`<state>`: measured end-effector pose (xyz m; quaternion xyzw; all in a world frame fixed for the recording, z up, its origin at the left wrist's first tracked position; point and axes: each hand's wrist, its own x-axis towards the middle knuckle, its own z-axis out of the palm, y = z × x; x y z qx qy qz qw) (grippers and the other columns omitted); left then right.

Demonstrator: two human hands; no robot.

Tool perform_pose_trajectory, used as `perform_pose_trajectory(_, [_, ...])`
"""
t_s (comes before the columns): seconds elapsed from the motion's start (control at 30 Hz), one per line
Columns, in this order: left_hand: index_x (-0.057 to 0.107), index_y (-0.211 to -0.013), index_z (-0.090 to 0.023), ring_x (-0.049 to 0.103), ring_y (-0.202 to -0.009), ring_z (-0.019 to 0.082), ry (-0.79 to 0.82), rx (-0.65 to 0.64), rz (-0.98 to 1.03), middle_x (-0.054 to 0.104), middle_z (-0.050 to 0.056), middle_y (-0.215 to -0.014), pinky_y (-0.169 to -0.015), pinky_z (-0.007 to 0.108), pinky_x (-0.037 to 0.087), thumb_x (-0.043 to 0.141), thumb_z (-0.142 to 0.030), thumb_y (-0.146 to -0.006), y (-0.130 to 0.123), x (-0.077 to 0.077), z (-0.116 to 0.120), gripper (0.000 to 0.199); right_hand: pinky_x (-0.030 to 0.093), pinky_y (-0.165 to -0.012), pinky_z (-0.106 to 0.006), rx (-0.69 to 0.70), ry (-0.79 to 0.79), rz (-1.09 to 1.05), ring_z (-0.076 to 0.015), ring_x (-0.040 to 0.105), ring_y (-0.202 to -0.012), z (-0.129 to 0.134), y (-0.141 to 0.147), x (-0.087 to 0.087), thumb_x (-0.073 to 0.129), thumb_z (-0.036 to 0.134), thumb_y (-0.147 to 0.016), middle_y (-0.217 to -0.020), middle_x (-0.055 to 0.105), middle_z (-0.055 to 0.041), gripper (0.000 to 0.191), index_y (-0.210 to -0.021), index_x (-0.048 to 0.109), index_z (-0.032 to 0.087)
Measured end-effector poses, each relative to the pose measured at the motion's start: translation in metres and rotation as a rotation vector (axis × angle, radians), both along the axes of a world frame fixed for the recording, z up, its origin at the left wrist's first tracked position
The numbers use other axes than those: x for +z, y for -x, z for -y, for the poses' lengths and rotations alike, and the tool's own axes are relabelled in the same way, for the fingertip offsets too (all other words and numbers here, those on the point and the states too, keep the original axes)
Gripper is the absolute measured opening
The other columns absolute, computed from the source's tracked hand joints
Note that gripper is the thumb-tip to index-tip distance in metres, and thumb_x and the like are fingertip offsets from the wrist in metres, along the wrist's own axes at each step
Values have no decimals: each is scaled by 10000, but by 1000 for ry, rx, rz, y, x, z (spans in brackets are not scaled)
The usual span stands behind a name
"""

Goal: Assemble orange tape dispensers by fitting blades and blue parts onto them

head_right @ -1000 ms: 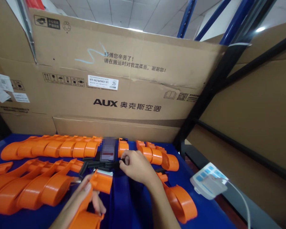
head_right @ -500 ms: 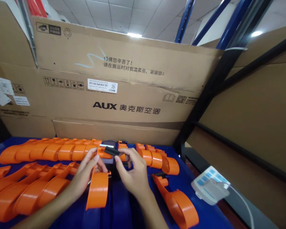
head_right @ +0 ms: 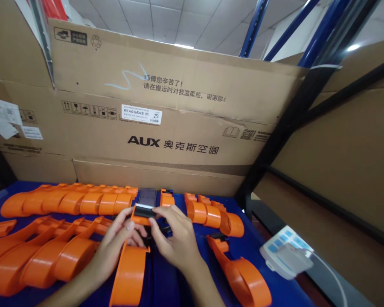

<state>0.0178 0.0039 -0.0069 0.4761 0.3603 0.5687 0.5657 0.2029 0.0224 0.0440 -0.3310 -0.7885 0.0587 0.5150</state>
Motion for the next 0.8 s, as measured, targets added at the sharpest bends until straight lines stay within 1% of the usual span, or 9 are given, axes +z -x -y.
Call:
perform_pose_trajectory(0.17, [562, -1247, -212, 697, -680, 157, 7, -73, 82, 706, 13, -865, -680, 273, 549, 672, -400, -934, -5, 2, 2, 382, 565, -790, -371, 48, 25, 23, -223, 694, -833, 0, 3, -2, 659, 178, -948, -905, 744, -65, 190, -1125, 713, 224])
perform_pose_trajectory(0.3, [596, -1126, -213, 702, -642, 152, 87, -136, 172, 704, -8, -815, -666, 280, 558, 715, -299, -886, -5, 6, 4, 281, 550, -696, -311, 70, 193, -21, -199, 693, -778, -4, -6, -1, 574, 252, -1004, -912, 746, -58, 264, -1248, 665, 214])
perform_pose_trajectory(0.37, [598, -1080, -211, 715, -634, 156, 132, -118, 196, 709, -10, -794, -630, 258, 535, 719, -259, -869, -3, 6, 4, 248, 529, -655, -292, -14, 258, -51, -189, 677, -723, -10, -17, 2, 526, 304, -1025, -870, 739, -54, 228, -1139, 693, 198])
perform_pose_trajectory(0.43, [600, -1020, -206, 712, -610, 151, 154, -91, 195, 707, -13, -771, -582, 234, 507, 725, -237, -852, -2, 5, 3, 212, 503, -632, -285, -129, 331, 31, -190, 657, -692, -16, -31, 6, 520, 339, -1020, -819, 729, -48, 238, -1009, 707, 192])
perform_pose_trajectory(0.5, [602, -990, -203, 696, -572, 143, 168, -75, 172, 706, -14, -752, -542, 223, 486, 733, -245, -846, -1, 4, 1, 199, 469, -627, -280, -264, 453, 288, -197, 654, -697, -20, -45, 10, 542, 312, -992, -759, 713, -30, 210, -953, 721, 209])
perform_pose_trajectory(0.57, [606, -995, -202, 675, -538, 135, 175, -65, 146, 704, -14, -736, -508, 218, 470, 739, -271, -851, 0, 2, -1, 208, 440, -638, -277, -393, 604, 562, -205, 670, -746, -21, -57, 12, 618, 267, -924, -796, 730, -24, 124, -939, 738, 240])
perform_pose_trajectory(0.6, [607, -997, -203, 664, -525, 132, 174, -63, 135, 700, -16, -727, -494, 216, 462, 743, -280, -852, 0, 2, -1, 213, 427, -636, -278, -431, 654, 636, -213, 677, -766, -21, -61, 12, 664, 261, -884, -815, 738, -26, 93, -929, 744, 249])
perform_pose_trajectory(0.67, [610, -993, -200, 648, -509, 124, 165, -62, 121, 695, -15, -720, -476, 212, 451, 750, -294, -853, 0, 2, -1, 219, 409, -635, -285, -484, 715, 700, -233, 688, -795, -19, -67, 10, 742, 289, -815, -842, 751, -36, 85, -893, 750, 255])
perform_pose_trajectory(0.8, [622, -1008, -196, 641, -509, 118, 155, -61, 116, 700, -5, -738, -476, 214, 456, 752, -313, -858, 0, 3, 2, 230, 403, -654, -314, -569, 778, 751, -286, 697, -828, -17, -71, 6, 796, 413, -757, -848, 754, -74, 190, -785, 738, 235])
